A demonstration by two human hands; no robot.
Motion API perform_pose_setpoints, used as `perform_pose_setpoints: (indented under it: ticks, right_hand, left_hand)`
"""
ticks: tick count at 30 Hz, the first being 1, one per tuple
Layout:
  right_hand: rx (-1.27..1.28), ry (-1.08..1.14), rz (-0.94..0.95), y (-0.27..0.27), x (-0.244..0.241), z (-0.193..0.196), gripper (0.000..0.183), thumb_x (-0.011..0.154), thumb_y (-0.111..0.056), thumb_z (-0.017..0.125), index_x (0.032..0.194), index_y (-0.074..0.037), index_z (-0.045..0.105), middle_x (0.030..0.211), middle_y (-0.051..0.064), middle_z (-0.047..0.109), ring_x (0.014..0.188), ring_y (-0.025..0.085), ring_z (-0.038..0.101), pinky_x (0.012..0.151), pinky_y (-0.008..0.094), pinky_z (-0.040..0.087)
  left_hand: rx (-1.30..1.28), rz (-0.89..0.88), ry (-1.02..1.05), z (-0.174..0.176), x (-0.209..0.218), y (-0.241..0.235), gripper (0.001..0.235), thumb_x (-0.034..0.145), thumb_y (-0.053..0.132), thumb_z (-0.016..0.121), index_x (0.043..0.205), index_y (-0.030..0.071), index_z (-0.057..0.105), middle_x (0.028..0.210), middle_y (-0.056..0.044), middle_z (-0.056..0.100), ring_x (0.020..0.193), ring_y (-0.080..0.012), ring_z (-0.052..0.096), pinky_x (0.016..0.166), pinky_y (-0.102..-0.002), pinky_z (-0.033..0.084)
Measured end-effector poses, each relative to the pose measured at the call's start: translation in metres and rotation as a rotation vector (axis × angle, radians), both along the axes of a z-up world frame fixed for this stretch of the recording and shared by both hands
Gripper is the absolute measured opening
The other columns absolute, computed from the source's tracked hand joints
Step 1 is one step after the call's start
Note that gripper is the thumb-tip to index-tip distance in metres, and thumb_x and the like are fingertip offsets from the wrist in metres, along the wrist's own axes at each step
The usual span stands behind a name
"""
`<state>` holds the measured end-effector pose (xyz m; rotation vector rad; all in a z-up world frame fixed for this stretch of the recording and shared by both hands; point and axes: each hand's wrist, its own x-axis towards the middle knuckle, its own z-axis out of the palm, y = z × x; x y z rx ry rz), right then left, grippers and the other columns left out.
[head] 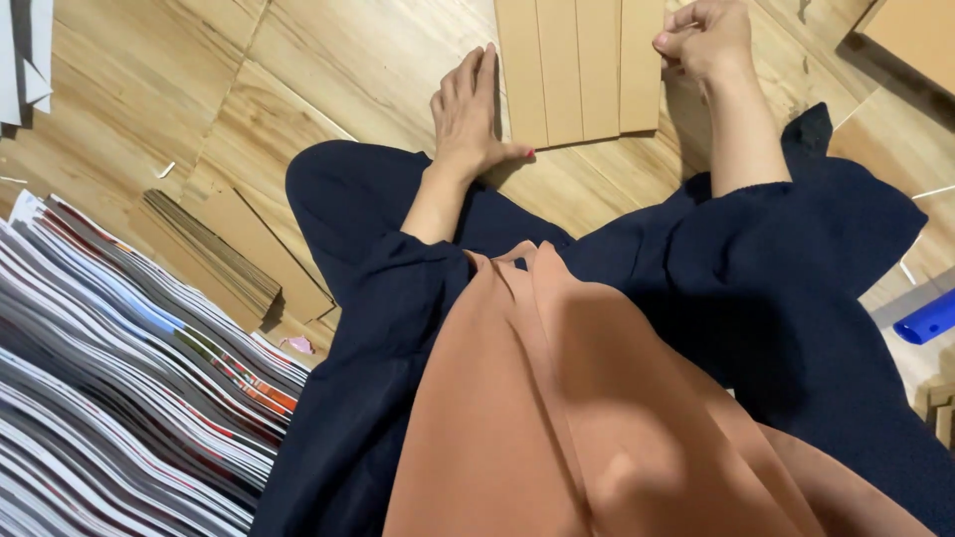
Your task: The person sits on the floor and applies a clear adhesive to rectangular cardboard pieces using a small roller. They pick up each piece, roll the adhesive evenly across the surface, and place the coated piece back on the floor.
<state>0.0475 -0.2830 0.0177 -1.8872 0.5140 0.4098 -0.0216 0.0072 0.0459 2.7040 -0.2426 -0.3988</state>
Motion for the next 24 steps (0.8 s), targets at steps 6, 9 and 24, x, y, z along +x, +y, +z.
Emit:
perform_pose_setpoints:
  ticks: [6, 9, 24]
  right_hand:
    - [-0.06, -0.027, -0.033, 0.002, 0.0, -0.004, 0.015, 0.079, -0.003, 0.072, 0.077, -0.013, 0.061, 0.068, 0.001, 0.064, 0.057, 0.006, 0.063, 0.044, 0.018, 0.049]
    - [-0.128, -0.054, -0.011, 0.005, -0.002, -0.001, 0.015, 0.077, -0.005, 0.075, 0.077, -0.014, 0.062, 0.067, 0.0, 0.066, 0.056, 0.005, 0.064, 0.045, 0.018, 0.051]
    - [-0.392, -0.128, 0.05, 0.02, -0.013, 0.024, 0.026, 0.069, -0.002, 0.077, 0.071, -0.018, 0.057, 0.065, -0.009, 0.059, 0.06, 0.0, 0.059, 0.06, 0.016, 0.055]
  left_hand:
    - [0.11, -0.065, -0.053, -0.008, -0.001, -0.004, 0.138, 0.044, 0.061, 0.094, 0.14, 0.01, 0.009, 0.143, -0.007, 0.017, 0.127, -0.0295, 0.026, 0.101, -0.041, 0.025]
    - [0.119, -0.071, -0.062, -0.009, -0.002, -0.004, 0.138, 0.043, 0.062, 0.094, 0.14, 0.01, 0.01, 0.143, -0.007, 0.018, 0.126, -0.0294, 0.027, 0.101, -0.041, 0.026]
    - [0.192, -0.082, -0.063, -0.009, -0.003, -0.007, 0.14, 0.044, 0.062, 0.094, 0.14, 0.009, 0.007, 0.143, -0.007, 0.017, 0.126, -0.0294, 0.027, 0.102, -0.041, 0.026]
